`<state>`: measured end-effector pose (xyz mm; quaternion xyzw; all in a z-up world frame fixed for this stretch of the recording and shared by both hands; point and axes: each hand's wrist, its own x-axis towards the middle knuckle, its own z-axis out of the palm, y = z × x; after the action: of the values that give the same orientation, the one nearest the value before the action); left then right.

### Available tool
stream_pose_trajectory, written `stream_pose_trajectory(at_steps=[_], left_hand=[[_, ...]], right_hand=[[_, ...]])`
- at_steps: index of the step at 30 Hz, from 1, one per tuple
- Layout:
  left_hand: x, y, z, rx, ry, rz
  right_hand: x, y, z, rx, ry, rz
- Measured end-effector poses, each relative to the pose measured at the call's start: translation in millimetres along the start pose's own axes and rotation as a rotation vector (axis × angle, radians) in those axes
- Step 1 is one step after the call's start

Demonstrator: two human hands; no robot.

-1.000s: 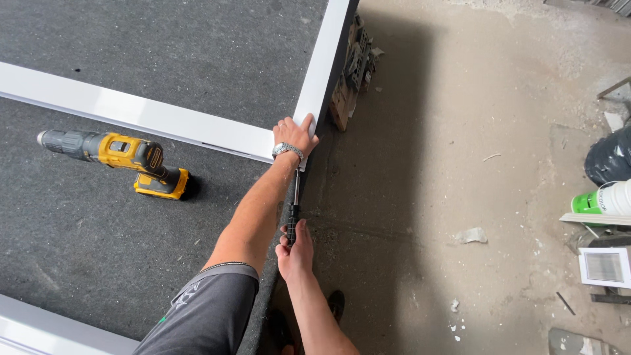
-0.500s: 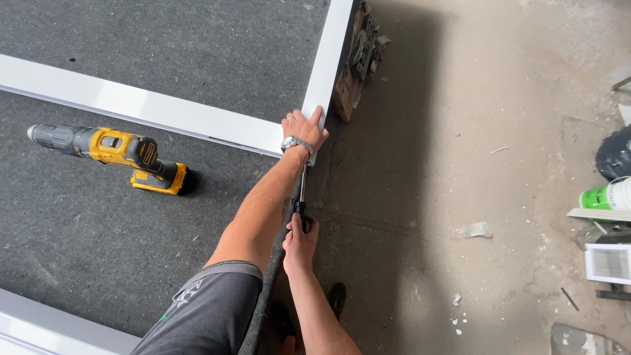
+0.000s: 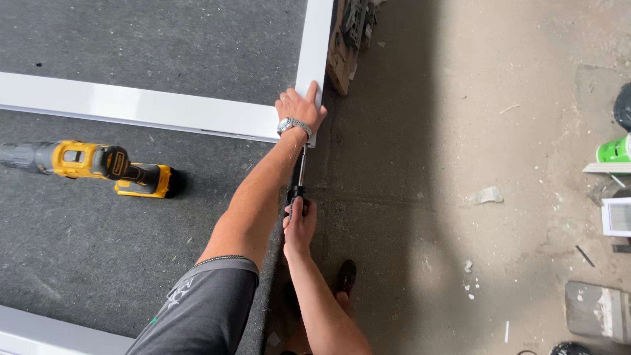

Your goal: The person aligns segments of a white frame on a workbench and secures the joints using a screwdriver and a power drill.

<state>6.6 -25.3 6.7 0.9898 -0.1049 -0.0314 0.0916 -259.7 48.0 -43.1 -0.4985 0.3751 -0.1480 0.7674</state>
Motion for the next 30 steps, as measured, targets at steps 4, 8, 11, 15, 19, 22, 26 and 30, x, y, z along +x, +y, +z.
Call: stream_pose_trajectory(at_steps=[4, 8, 11, 15, 19, 22, 26, 30], left_hand=[[1.5, -2.5, 3.6, 0.003, 0.029, -0.007], [1.6, -0.4, 3.9, 0.004, 0.042, 0.006], [3.8, 0.4, 2.4, 0.011, 0.056, -0.001], [3.8, -0.5, 9.8, 0.028, 0.056, -0.002], [4.9, -0.4, 8.6, 0.026, 0.056, -0.002], [0.5, -0.7, 10.9, 0.04, 0.042, -0.011], [3.4, 0.2, 3.9, 0.044, 0.031, -0.018], [-3.3, 2.2, 0.4, 0.039, 0.011, -0.012]], right_hand=[[11.0, -8.1, -14.1, 0.017, -0.068, 0.197], [29.2, -6.4, -36.9, 0.763, -0.382, 0.689], [33.8, -3.0, -41.2, 0.861, -0.461, 0.697], [26.7, -17.0, -33.0, 0.278, -0.215, 0.461], [23.3, -26.0, -31.2, 0.49, -0.252, 0.61], [24.9, -17.2, -37.3, 0.812, -0.364, 0.739], [29.8, -23.9, -32.0, 0.504, -0.249, 0.542], [25.5, -34.1, -29.6, 0.524, -0.291, 0.649]])
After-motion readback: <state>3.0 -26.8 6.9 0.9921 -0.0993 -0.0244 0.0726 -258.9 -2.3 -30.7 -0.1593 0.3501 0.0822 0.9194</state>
